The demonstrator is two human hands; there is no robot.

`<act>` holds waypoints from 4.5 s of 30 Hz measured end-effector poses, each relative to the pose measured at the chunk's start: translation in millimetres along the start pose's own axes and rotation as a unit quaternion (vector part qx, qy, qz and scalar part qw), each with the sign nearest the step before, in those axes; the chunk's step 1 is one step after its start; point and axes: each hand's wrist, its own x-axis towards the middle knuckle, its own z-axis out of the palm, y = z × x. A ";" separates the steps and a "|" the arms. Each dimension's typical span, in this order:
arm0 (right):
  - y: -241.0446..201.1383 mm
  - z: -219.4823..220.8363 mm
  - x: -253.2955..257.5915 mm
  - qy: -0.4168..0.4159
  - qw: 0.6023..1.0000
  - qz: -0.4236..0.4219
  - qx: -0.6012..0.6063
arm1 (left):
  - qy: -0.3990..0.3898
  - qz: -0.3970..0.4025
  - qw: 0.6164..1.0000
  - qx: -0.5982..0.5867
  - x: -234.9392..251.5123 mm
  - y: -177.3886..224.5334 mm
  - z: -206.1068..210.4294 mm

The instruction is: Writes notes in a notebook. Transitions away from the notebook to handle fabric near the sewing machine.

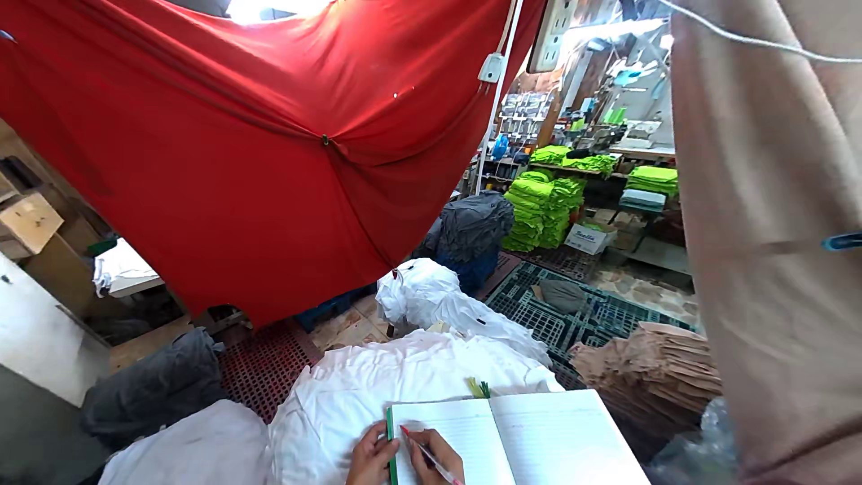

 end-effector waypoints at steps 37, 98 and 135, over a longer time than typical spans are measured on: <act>-4.9 -2.4 0.7 0.029 1.000 0.010 0.006 | 0.002 -0.008 1.000 -0.002 -1.0 2.8 1.2; 2.9 -18.5 -0.9 0.048 0.998 0.037 -0.005 | -0.011 -0.001 1.000 -0.016 -1.5 2.5 -0.9; 3.1 -17.5 -0.9 0.057 0.997 0.041 -0.029 | -0.013 0.000 1.000 -0.001 -1.3 1.9 -2.2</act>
